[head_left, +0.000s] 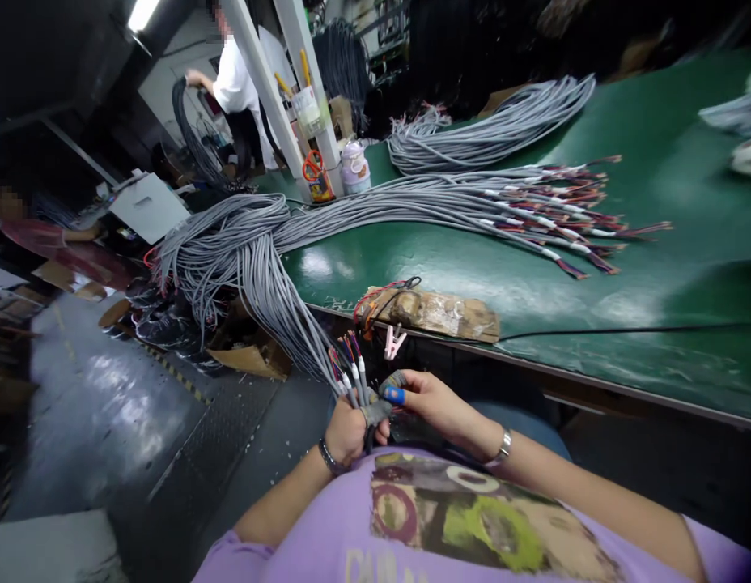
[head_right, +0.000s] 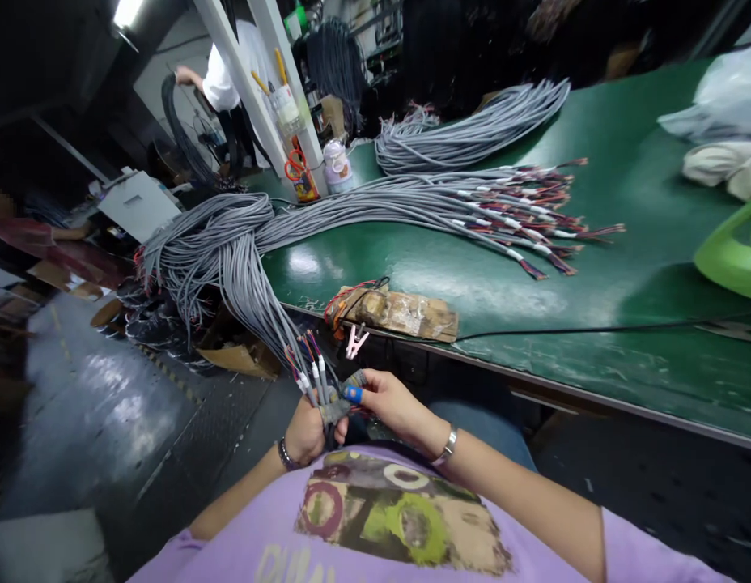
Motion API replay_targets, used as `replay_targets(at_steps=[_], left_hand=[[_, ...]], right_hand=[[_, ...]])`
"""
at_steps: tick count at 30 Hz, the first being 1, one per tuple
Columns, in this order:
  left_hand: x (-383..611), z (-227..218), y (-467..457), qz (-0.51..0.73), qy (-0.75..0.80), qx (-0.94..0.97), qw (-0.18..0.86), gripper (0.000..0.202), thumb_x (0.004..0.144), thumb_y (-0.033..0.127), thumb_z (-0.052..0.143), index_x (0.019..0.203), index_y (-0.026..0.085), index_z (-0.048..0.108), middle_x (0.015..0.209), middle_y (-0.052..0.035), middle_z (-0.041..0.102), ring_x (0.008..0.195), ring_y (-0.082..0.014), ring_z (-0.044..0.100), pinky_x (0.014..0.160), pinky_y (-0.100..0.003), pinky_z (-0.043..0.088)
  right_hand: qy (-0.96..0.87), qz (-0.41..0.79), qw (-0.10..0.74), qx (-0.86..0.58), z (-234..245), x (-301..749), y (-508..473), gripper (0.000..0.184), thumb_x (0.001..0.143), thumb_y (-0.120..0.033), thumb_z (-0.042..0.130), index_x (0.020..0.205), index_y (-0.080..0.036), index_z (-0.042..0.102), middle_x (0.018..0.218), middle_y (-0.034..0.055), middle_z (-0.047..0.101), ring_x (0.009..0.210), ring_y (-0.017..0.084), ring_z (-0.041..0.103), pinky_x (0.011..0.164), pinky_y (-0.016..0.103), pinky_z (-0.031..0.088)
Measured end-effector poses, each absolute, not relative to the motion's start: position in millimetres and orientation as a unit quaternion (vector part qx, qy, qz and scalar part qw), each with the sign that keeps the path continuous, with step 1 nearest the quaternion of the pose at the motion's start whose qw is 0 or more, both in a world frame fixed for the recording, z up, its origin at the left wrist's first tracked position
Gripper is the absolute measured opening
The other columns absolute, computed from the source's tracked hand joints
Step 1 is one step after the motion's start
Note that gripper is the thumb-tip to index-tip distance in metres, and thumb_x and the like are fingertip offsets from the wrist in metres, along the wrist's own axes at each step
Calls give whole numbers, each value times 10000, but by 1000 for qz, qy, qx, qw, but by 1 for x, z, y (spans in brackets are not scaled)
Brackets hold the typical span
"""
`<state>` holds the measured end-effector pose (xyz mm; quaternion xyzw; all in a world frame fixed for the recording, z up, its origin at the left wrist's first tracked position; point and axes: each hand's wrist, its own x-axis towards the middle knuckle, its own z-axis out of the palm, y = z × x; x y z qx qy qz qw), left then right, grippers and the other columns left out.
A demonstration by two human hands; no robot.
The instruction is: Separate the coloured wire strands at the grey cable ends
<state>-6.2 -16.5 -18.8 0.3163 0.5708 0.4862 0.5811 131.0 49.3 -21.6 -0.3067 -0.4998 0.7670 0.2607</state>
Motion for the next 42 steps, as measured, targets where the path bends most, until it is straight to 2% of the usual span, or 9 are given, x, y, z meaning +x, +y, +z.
replay_targets(at_steps=[5,11,15,18,22,26,31,37,42], left_hand=[[-6,-19,-13,498,580,318,561,380,642,460,697,516,136,543,384,0,529,302,-76,435,338,-198,349],[-7,-16,-14,487,567,314,585,348,616,413,720,520,147,519,366,17,512,279,-75,419,309,-188,307],[-9,-14,-15,476,558,322,599,311,597,354,720,497,148,509,360,18,510,264,-72,406,299,-187,307],[-8,-10,-14,463,559,338,600,302,600,326,699,454,139,513,356,13,500,263,-64,398,301,-185,310],[-5,-7,-13,448,565,353,596,325,614,353,693,442,128,532,346,9,485,265,-65,394,301,-187,310],[-4,-7,-12,445,571,350,594,368,602,406,712,451,135,515,339,13,482,259,-66,388,293,-186,303],[-12,-9,-11,426,558,361,613,400,607,437,716,460,134,501,336,17,481,255,-66,390,291,-180,298],[-12,-10,-7,416,559,368,616,374,625,406,702,460,130,510,327,13,475,245,-70,379,284,-188,288],[-8,-7,-6,407,555,373,622,351,618,377,710,463,129,517,329,18,477,250,-63,378,286,-179,295]], right_hand=[[-470,756,288,-354,-25,129,46,368,623,-494,706,687,-169,545,575,-19,569,507,97,463,485,237,345],[-339,790,354,-367,-24,136,59,289,619,-371,734,630,-179,519,509,-68,451,456,56,385,474,209,362],[-337,828,308,-327,-16,143,65,272,661,-387,714,795,-178,603,780,12,614,606,91,532,567,237,450],[-396,824,261,-309,-9,142,64,292,657,-360,726,846,-165,617,892,49,642,669,106,563,586,236,449],[-454,795,269,-299,-5,132,59,328,601,-285,762,861,-148,616,793,27,655,660,107,559,572,215,414],[-427,783,313,-326,-11,125,59,318,523,-242,789,764,-144,606,627,-18,621,556,91,524,542,218,395],[-314,774,405,-373,-20,137,73,332,501,-271,804,749,-184,602,635,-39,601,550,81,524,577,230,446],[-435,817,232,-300,-11,144,67,315,615,-392,751,796,-155,652,781,32,655,657,112,562,594,235,438],[-467,764,297,-331,-20,130,65,283,566,-355,776,599,-143,591,535,-46,537,495,64,431,499,211,351]])
